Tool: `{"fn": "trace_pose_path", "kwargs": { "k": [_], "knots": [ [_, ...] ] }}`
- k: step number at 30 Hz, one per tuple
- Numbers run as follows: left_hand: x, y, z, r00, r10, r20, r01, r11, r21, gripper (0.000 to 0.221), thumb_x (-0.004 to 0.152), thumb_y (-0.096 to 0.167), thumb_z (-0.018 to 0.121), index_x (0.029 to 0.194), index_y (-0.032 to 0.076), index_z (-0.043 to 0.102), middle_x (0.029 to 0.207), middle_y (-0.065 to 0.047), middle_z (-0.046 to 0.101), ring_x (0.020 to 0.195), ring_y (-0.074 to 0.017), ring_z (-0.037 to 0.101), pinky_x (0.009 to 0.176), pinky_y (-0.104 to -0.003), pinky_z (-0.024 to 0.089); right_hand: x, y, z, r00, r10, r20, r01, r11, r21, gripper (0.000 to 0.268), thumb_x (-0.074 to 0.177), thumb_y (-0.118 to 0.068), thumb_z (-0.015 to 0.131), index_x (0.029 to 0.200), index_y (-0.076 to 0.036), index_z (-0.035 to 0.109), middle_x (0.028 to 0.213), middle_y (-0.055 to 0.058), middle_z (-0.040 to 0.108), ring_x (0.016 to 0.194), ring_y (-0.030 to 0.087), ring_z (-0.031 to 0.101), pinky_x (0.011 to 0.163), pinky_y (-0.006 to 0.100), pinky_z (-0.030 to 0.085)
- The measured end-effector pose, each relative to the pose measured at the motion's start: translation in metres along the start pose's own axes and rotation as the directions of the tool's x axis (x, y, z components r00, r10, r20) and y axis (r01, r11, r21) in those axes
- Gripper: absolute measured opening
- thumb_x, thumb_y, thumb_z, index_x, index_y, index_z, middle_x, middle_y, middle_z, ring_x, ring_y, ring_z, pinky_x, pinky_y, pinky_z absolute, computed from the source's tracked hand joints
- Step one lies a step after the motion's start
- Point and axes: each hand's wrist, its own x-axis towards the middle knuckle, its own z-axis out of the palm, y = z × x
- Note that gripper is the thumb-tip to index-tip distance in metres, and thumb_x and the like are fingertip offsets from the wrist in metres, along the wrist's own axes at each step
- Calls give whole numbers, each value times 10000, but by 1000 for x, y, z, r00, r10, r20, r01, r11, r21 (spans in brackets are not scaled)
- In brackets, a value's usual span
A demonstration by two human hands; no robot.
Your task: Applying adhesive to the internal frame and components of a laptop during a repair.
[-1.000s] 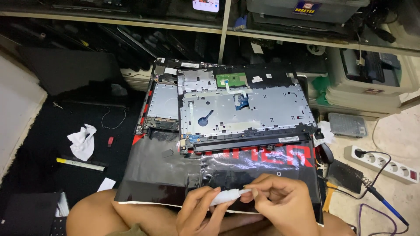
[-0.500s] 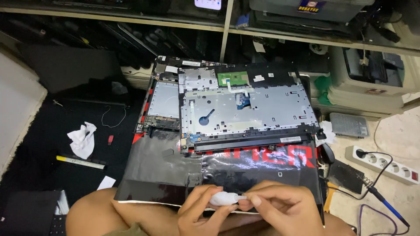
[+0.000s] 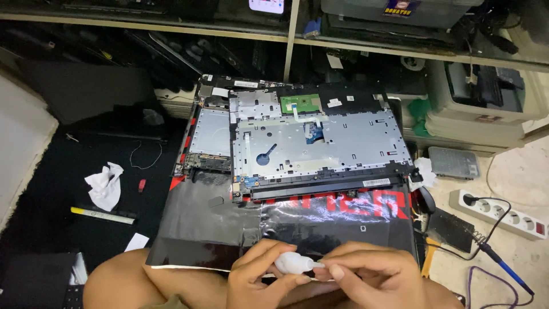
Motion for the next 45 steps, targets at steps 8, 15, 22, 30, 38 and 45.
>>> {"fn": "trace_pose_path", "kwargs": {
  "k": [8, 15, 22, 30, 38, 45],
  "knots": [
    [-4, -9, 0, 967, -235, 99, 250, 950, -190, 382, 709, 128, 952, 1059, 6, 859, 917, -52, 719, 710, -80, 622, 577, -183, 559, 4, 15, -14, 986, 153, 70, -158, 985, 73, 200, 854, -7, 737, 954, 69, 892, 919, 249, 851, 826, 309, 848, 764, 384, 790],
    [-1, 3, -9, 908, -337, 247, 387, 902, -191, 392, 758, 231, 922, 1082, 14, 873, 910, -42, 657, 740, -88, 605, 601, -195, 526, 3, 4, 0, 988, -112, -107, 101, 990, -103, 118, 721, 22, 852, 831, -8, 879, 758, 171, 868, 688, 257, 801, 605, 339, 662],
    [-3, 1, -10, 906, -330, 266, 395, 885, -247, 397, 789, 210, 894, 1127, 5, 862, 906, -62, 646, 778, -115, 642, 701, -220, 608, 3, -7, -9, 976, -216, -14, 207, 951, -231, 259, 800, -19, 796, 1055, 16, 774, 971, 172, 823, 946, 251, 793, 803, 346, 668],
    [-1, 2, -12, 902, -320, 290, 387, 897, -215, 401, 806, 237, 882, 1133, 7, 863, 904, -54, 642, 789, -116, 620, 651, -218, 542, 6, -13, -12, 946, -278, 170, 325, 826, -461, 158, 907, -127, 691, 1005, -74, 804, 1041, 80, 816, 938, 177, 804, 786, 310, 643],
    [3, 9, -16, 968, -128, 217, 152, 983, -98, 345, 803, 252, 890, 1063, 28, 851, 868, -39, 675, 707, -108, 595, 588, -226, 440, 6, -16, -11, 954, -264, 144, 300, 837, -457, 133, 885, -127, 715, 959, -92, 818, 951, 73, 848, 834, 162, 833, 700, 302, 661],
    [6, 22, -18, 991, -34, 133, 22, 996, 88, 301, 811, 268, 874, 1036, 71, 836, 867, -30, 740, 699, -119, 661, 615, -248, 474, 11, -22, -8, 952, -271, 145, 307, 822, -479, 110, 873, -153, 723, 898, -102, 818, 878, 46, 848, 721, 99, 820, 638, 239, 639]
  ]
}}
